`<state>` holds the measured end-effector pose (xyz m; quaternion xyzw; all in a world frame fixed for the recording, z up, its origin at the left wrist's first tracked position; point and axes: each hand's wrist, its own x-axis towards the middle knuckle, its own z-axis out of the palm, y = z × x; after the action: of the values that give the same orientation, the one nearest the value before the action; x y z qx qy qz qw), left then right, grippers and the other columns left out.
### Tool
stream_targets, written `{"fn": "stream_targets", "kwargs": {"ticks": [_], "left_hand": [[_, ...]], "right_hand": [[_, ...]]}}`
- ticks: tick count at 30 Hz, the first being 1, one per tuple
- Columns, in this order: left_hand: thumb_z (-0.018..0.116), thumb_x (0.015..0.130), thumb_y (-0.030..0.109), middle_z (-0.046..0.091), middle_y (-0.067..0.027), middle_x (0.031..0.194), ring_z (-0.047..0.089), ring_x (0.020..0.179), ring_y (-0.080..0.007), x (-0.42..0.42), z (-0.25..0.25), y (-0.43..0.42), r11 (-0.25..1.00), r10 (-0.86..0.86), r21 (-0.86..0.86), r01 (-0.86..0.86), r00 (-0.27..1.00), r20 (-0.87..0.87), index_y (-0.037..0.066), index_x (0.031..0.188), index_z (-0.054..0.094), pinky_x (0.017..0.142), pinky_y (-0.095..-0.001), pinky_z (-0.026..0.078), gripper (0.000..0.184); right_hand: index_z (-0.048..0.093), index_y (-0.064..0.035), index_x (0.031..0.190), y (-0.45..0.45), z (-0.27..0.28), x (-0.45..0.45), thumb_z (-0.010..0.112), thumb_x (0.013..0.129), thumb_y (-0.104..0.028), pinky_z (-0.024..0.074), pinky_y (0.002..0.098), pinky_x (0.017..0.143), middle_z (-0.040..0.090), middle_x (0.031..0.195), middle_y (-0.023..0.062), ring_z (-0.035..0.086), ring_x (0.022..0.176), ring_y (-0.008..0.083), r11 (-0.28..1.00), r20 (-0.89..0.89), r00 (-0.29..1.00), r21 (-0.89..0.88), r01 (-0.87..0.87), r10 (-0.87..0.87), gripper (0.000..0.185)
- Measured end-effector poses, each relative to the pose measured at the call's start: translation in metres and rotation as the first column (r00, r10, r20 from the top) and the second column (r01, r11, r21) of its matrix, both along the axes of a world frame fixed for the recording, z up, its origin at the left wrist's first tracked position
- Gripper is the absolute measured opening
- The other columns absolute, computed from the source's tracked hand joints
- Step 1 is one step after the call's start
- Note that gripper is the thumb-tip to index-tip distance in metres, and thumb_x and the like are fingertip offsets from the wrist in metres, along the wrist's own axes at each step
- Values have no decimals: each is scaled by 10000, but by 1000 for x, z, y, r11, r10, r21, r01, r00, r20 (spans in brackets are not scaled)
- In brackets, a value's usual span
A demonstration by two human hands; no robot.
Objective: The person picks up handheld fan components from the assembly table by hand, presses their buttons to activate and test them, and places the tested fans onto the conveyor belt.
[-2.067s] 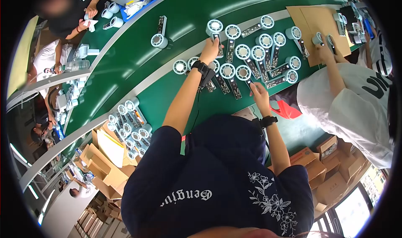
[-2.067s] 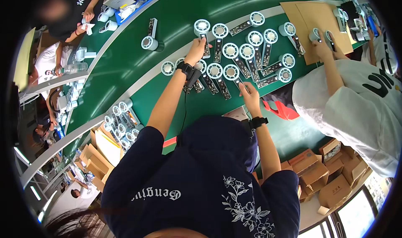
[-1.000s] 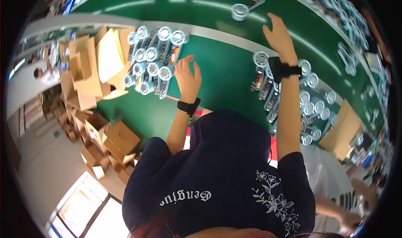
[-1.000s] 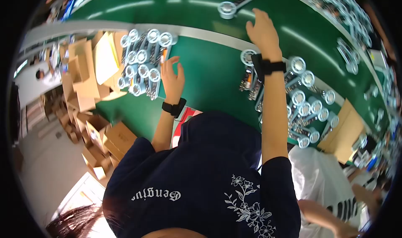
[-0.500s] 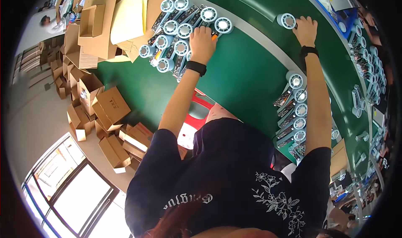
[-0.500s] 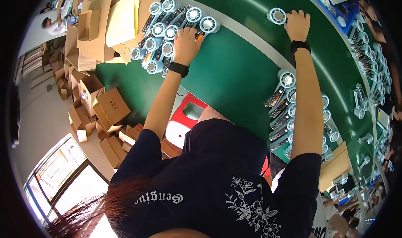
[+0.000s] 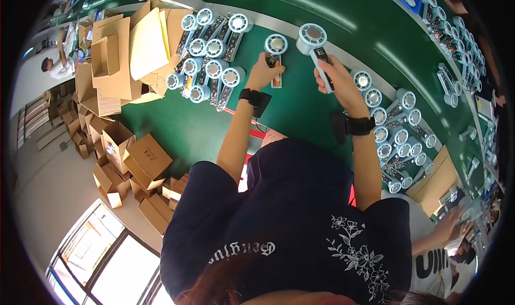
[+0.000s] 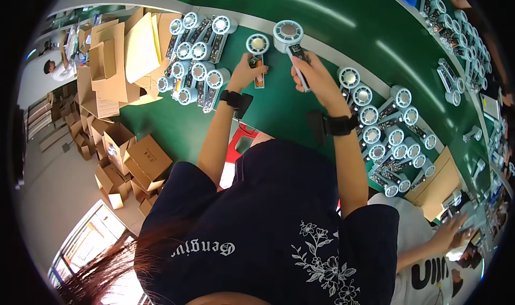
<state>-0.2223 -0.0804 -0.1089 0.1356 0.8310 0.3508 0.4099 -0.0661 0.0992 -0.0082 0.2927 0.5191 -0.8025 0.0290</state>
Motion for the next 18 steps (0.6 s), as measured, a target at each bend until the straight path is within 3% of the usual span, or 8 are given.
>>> {"fn": "stream_targets", "kwargs": {"ticks": [1,2,5,6,9,14,17,18], "left_hand": [[679,793,247,587,-112,1001,636,702,-212,0,1,0,998,14,63,-31,970,245,56,1125,472,588,-378,501,436],[679,793,247,587,-112,1001,636,702,-212,7,3,-2,998,0,64,-16,969,247,56,1125,472,588,-378,501,436],[605,871,223,582,-120,1079,612,737,-166,30,10,-13,874,132,257,-413,710,692,47,1201,432,590,-343,504,413],[605,871,223,582,-120,1079,612,737,-166,35,12,-17,881,118,257,-397,711,693,47,1201,432,590,-343,504,413],[571,902,173,576,-102,1008,588,750,-169,47,15,-31,768,149,275,-578,579,802,16,1222,420,608,-336,532,387],[585,904,193,570,-89,976,576,768,-160,73,27,-36,700,126,350,-623,589,798,6,1253,406,675,-344,555,435],[585,896,196,568,-98,1006,581,773,-169,93,34,-29,848,223,413,-333,930,292,8,1293,375,777,-376,548,486],[587,891,250,541,-131,1092,580,813,-195,94,32,-29,905,182,325,-276,940,290,10,1314,340,811,-400,534,546]], "right_hand": [[455,-30,1036,-9,6,10,469,960,-246,372,227,443,509,778,37,461,546,79,997,-19,999,-58,48,-49,230],[449,-34,1052,-16,11,22,443,978,-257,365,225,437,510,805,38,454,551,76,988,-35,995,-120,93,-98,235],[437,-43,1081,-28,23,50,384,995,-287,360,222,427,504,822,40,446,547,77,970,-51,983,-183,162,-174,263],[431,-48,1095,-30,25,58,355,1004,-302,357,221,421,502,831,41,442,544,77,957,-54,976,-216,193,-209,280],[428,-52,1111,-38,28,81,319,1008,-316,353,215,414,500,830,42,446,551,75,933,-95,955,-258,250,-282,304],[418,-57,1145,-44,29,107,297,1009,-324,347,211,406,500,836,46,449,555,71,909,-111,932,-286,301,-344,324],[403,-63,1170,-47,31,120,301,1008,-320,347,211,404,505,849,47,449,553,70,919,-104,930,-229,321,-352,321],[396,-66,1182,-47,32,121,303,1007,-318,346,211,403,508,856,47,450,551,70,927,-107,933,-200,318,-343,320]]}}
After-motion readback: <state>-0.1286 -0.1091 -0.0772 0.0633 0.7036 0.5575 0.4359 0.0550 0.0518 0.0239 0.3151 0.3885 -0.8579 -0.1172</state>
